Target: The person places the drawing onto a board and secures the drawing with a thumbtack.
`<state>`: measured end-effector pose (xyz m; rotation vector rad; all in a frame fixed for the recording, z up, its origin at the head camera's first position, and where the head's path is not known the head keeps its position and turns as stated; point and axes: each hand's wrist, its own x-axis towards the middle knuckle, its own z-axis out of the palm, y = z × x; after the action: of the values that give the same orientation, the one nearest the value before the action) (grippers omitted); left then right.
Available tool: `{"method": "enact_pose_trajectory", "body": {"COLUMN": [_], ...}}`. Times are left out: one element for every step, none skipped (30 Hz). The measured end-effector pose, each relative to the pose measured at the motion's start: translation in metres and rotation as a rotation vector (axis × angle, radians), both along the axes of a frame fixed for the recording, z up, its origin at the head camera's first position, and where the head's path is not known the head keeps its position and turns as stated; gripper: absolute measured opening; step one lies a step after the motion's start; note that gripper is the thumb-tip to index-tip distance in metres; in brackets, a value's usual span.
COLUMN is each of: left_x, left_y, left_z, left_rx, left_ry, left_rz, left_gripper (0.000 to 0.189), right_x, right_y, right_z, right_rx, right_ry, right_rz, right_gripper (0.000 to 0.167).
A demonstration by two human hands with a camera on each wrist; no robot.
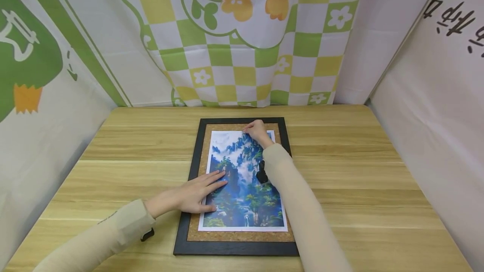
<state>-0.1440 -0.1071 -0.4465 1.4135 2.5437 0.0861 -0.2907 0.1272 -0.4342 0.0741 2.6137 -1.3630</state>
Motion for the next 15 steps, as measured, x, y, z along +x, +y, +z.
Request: {"method": "enact_pose_trajectory", "body": {"left_x": [0.0001, 0.0002, 0.0002, 0.0003, 0.0003, 0.0003, 0.0003, 0.0002, 0.0001, 0.0000, 0.0000, 0.0000, 0.0001, 0.0001, 0.0002], "left_y": [0.0001, 0.0002, 0.0002, 0.0002, 0.0001, 0.0000, -0.0001, -0.0003, -0.0005, -0.0004, -0.0005, -0.0006, -0.0006, -0.0007, -0.0006], "left_z": [-0.0001, 0.0001, 0.0000, 0.0001, 0.0002, 0.0003, 0.0004, 0.0004, 0.0004, 0.0001, 0.0000, 0.0000, -0.0001, -0.0002, -0.0002], "left_rx": [0.000, 0.001, 0.002, 0.003, 0.004, 0.004, 0.005, 0.004, 0.003, 0.003, 0.002, 0.001, -0.001, -0.003, -0.004], "left_ry": [0.002, 0.002, 0.003, 0.004, 0.004, 0.002, 0.000, -0.002, -0.004, -0.006, -0.008, -0.010, -0.012, -0.012, -0.013], "left_rz": [0.000, 0.001, 0.000, 0.000, 0.000, 0.001, 0.002, 0.003, 0.004, 0.005, 0.006, 0.007, 0.009, 0.010, 0.012], "left_gripper": [0.072, 0.072, 0.072, 0.072, 0.071, 0.072, 0.071, 0.072, 0.072, 0.072, 0.072, 0.072, 0.072, 0.072, 0.072], "right_x": [-0.0007, -0.0014, -0.0021, -0.0027, -0.0034, -0.0038, -0.0041, -0.0043, -0.0044, -0.0044, -0.0042, -0.0039, -0.0036, -0.0033, -0.0029], "right_y": [0.0001, 0.0003, 0.0004, 0.0006, 0.0007, 0.0006, 0.0004, 0.0002, 0.0000, -0.0003, -0.0006, -0.0010, -0.0014, -0.0018, -0.0022], "right_z": [0.0001, 0.0002, 0.0004, 0.0007, 0.0010, 0.0014, 0.0018, 0.0022, 0.0026, 0.0028, 0.0032, 0.0035, 0.0037, 0.0039, 0.0042], "right_rx": [0.003, 0.003, 0.005, 0.006, 0.011, 0.013, 0.016, 0.019, 0.026, 0.034, 0.038, 0.042, 0.045, 0.051, 0.057], "right_ry": [-0.005, -0.010, -0.015, -0.018, -0.020, -0.020, -0.021, -0.021, -0.019, -0.016, -0.015, -0.012, -0.011, -0.006, -0.001], "right_rz": [0.002, 0.003, 0.004, 0.005, 0.005, 0.006, 0.008, 0.010, 0.013, 0.014, 0.015, 0.017, 0.019, 0.021, 0.024], "right_gripper": [0.021, 0.021, 0.020, 0.020, 0.020, 0.020, 0.019, 0.019, 0.019, 0.019, 0.019, 0.019, 0.020, 0.020, 0.020]}}
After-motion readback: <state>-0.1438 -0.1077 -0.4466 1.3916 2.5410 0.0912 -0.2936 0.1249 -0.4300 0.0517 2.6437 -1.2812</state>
